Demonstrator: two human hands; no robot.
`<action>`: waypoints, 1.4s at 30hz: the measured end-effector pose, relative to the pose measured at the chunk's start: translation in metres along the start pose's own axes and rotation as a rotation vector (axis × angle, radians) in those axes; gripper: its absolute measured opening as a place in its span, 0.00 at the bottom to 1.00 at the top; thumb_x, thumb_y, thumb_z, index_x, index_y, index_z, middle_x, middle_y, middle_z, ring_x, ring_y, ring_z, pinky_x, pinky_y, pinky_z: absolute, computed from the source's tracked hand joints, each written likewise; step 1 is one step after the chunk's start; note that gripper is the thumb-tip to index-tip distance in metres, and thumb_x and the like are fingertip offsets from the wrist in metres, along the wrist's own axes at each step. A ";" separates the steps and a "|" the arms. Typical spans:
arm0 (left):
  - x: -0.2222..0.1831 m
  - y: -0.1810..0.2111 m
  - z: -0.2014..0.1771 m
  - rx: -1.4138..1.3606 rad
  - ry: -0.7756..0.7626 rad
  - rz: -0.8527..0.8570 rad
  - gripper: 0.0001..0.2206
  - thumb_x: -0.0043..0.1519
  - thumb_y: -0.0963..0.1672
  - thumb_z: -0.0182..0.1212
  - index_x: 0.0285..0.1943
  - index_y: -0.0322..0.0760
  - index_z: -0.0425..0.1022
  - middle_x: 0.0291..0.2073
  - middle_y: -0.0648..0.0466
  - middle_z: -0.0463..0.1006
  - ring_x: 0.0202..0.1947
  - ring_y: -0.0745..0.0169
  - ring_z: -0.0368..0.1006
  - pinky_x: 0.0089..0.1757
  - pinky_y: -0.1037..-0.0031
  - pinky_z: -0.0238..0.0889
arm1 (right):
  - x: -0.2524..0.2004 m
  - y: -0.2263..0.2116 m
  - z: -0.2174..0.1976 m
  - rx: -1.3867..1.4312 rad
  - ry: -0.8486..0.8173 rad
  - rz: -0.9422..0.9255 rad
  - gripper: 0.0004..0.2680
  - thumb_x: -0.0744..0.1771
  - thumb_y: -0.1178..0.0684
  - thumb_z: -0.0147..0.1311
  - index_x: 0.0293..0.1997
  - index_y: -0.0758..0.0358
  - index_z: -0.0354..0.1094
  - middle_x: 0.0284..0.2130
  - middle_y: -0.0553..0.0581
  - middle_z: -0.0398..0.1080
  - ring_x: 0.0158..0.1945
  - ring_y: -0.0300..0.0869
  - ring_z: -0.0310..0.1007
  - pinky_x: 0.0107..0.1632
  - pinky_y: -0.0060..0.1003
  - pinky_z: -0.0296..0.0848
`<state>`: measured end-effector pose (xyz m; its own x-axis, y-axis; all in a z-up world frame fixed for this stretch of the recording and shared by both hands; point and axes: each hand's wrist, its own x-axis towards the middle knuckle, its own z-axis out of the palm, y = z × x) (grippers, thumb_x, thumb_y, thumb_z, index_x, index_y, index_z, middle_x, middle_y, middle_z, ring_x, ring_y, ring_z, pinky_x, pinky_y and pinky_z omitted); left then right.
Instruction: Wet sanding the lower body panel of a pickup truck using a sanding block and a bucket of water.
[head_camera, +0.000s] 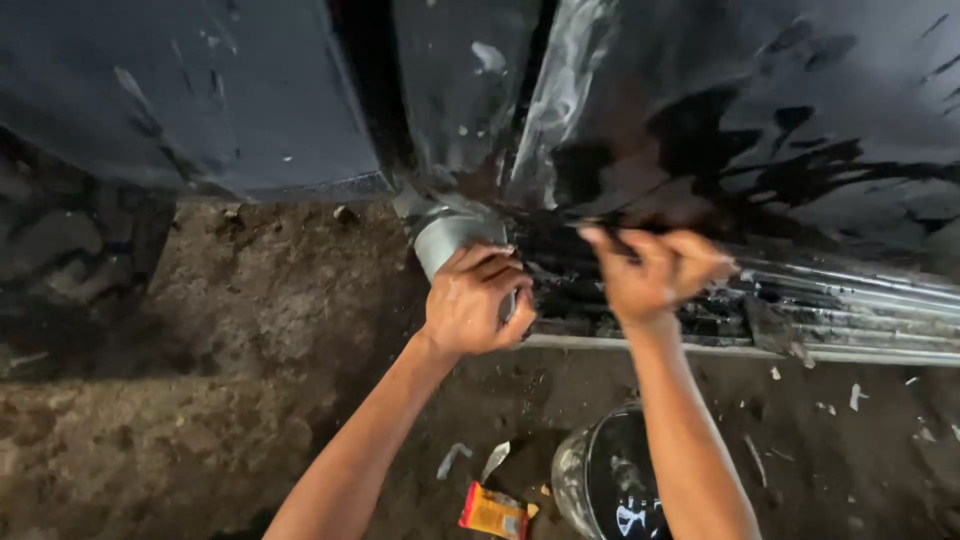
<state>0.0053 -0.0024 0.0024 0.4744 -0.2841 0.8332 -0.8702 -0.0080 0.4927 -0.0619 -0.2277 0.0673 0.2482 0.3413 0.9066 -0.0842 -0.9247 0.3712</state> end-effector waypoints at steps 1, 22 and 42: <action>-0.002 0.001 -0.001 -0.022 -0.023 0.016 0.06 0.54 0.45 0.65 0.35 0.40 0.81 0.38 0.53 0.83 0.51 0.50 0.77 0.52 0.61 0.69 | -0.006 -0.003 -0.003 0.048 0.001 0.064 0.17 0.62 0.36 0.78 0.37 0.49 0.69 0.40 0.51 0.57 0.47 0.47 0.58 0.51 0.45 0.58; -0.011 -0.002 0.007 -0.009 -0.051 0.023 0.08 0.54 0.46 0.66 0.37 0.39 0.82 0.40 0.51 0.82 0.52 0.51 0.77 0.53 0.61 0.70 | 0.049 -0.011 -0.018 0.039 -0.166 -0.219 0.11 0.64 0.38 0.75 0.32 0.37 0.71 0.27 0.44 0.63 0.32 0.45 0.63 0.39 0.45 0.56; -0.009 0.003 -0.001 -0.018 -0.045 -0.002 0.07 0.54 0.45 0.66 0.36 0.38 0.82 0.39 0.51 0.83 0.51 0.49 0.76 0.51 0.59 0.69 | 0.010 0.000 -0.006 -0.147 -0.139 -0.208 0.16 0.62 0.29 0.70 0.30 0.43 0.70 0.39 0.52 0.61 0.42 0.48 0.58 0.46 0.45 0.52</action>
<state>-0.0011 0.0010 -0.0037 0.4696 -0.3266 0.8203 -0.8664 0.0083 0.4993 -0.0658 -0.2234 0.0773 0.4037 0.4854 0.7755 -0.1538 -0.7996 0.5806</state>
